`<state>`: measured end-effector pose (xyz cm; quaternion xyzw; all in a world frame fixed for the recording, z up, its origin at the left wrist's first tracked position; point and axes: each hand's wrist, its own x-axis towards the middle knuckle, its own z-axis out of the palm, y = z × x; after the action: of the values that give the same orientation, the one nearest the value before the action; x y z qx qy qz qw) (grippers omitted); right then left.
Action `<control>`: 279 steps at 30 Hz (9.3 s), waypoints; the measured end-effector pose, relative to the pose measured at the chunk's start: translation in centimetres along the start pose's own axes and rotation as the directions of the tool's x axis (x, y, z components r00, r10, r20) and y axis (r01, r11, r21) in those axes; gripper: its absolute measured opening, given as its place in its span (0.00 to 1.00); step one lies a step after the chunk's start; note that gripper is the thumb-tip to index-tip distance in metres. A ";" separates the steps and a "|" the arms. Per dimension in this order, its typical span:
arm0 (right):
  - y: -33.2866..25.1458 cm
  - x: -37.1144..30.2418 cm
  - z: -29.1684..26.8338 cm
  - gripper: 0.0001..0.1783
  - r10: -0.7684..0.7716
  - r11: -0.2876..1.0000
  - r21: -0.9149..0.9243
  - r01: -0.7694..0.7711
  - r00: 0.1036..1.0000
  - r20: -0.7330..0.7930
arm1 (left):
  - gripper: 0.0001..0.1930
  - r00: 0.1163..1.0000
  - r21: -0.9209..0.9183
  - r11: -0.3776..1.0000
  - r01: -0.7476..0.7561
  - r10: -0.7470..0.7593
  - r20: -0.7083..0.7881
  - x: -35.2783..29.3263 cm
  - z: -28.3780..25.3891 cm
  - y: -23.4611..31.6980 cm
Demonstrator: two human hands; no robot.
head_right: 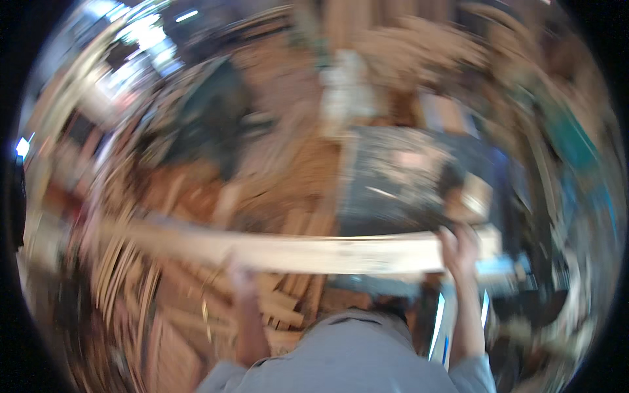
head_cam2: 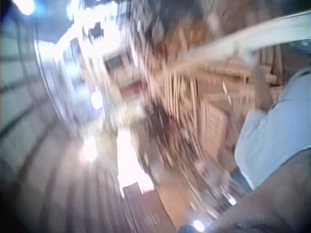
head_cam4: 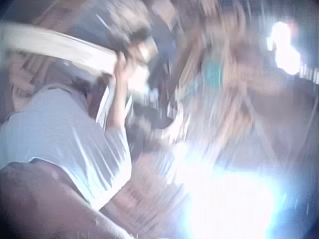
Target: The person sands a wooden frame using an electric sander, then assembles the frame by fitting wooden planks into a grid structure. The person then uses a table saw to cut additional planks to size.
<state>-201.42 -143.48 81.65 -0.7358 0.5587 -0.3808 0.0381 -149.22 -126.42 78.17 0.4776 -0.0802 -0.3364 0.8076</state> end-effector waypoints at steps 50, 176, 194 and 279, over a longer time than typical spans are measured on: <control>-1.6 -0.5 9.3 0.26 0.321 0.930 -0.263 -0.257 0.915 0.243 | 0.16 0.588 0.701 0.149 -0.697 -0.440 0.679 23.3 19.2 -9.9; -15.7 7.5 21.7 0.38 -0.310 0.942 0.126 0.310 0.666 0.678 | 0.15 0.894 0.965 0.205 0.164 0.383 -0.234 3.8 -17.8 17.8; -21.9 6.4 26.9 0.70 0.051 0.958 -0.186 0.216 0.515 0.856 | 0.11 0.919 0.864 -0.477 0.161 0.391 0.045 60.1 -30.8 39.0; 4.8 0.8 10.9 0.17 -0.082 0.989 0.134 0.056 0.976 0.204 | 0.57 0.315 0.514 0.454 -0.728 -0.444 0.839 -9.6 50.2 -34.6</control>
<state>-198.54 -149.99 72.07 -0.7867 0.5003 -0.3373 0.1301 -195.36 -167.50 78.10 0.5110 -0.7398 -0.3543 0.2570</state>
